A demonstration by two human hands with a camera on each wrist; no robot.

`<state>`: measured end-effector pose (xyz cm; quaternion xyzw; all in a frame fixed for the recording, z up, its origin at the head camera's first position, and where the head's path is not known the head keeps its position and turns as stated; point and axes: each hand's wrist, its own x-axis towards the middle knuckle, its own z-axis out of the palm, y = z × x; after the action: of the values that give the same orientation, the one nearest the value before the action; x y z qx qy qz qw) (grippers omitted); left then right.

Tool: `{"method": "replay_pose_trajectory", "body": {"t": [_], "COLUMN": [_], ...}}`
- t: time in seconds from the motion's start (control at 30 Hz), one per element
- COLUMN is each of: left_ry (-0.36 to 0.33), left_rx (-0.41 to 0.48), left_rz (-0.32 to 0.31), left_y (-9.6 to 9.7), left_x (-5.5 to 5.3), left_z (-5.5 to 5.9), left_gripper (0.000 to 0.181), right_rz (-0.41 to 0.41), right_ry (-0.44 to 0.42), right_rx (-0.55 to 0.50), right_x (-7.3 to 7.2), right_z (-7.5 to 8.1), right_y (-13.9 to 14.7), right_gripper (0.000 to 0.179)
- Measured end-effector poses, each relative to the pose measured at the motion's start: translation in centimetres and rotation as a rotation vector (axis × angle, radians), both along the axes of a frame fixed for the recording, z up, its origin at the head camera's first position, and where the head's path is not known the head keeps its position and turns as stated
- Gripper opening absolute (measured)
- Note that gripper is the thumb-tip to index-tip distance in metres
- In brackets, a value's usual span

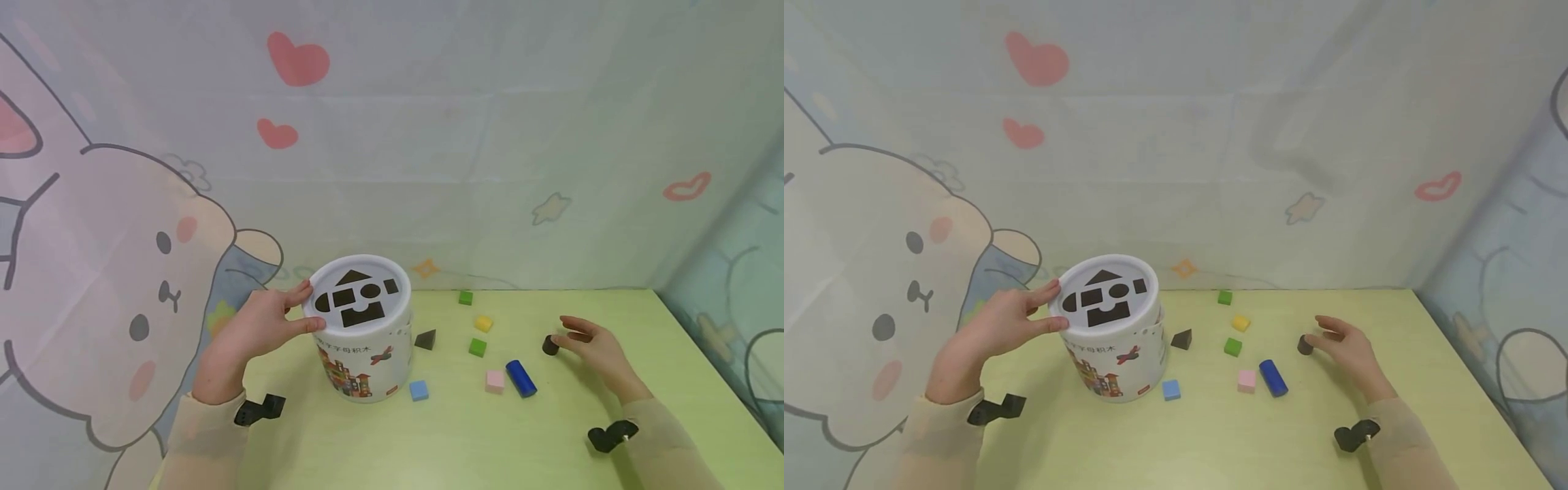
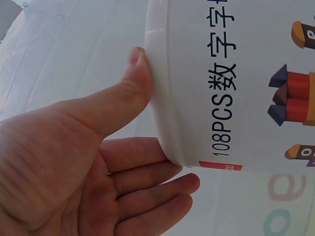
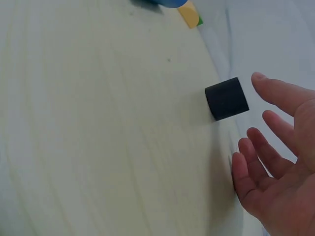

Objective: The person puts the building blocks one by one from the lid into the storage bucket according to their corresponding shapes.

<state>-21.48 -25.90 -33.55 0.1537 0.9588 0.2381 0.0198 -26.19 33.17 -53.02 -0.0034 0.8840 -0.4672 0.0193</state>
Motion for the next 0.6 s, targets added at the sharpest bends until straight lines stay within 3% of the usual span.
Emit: {"method": "replay_pose_trajectory", "body": {"t": [0.2, 0.6], "left_ry": [-0.006, -0.013], "left_rx": [0.004, 0.015], "left_rz": [0.004, 0.004], "left_y": [-0.1, -0.1], "left_x": [-0.1, -0.1], "left_z": [-0.1, -0.1], "left_gripper": [0.084, 0.084], "right_rz": [0.027, 0.063], "right_ry": [0.030, 0.053], "right_rx": [0.077, 0.152], "right_x": [-0.4, -0.4], "right_z": [-1.0, -1.4], "right_y": [0.2, -0.1], "right_gripper": [0.074, 0.067]}}
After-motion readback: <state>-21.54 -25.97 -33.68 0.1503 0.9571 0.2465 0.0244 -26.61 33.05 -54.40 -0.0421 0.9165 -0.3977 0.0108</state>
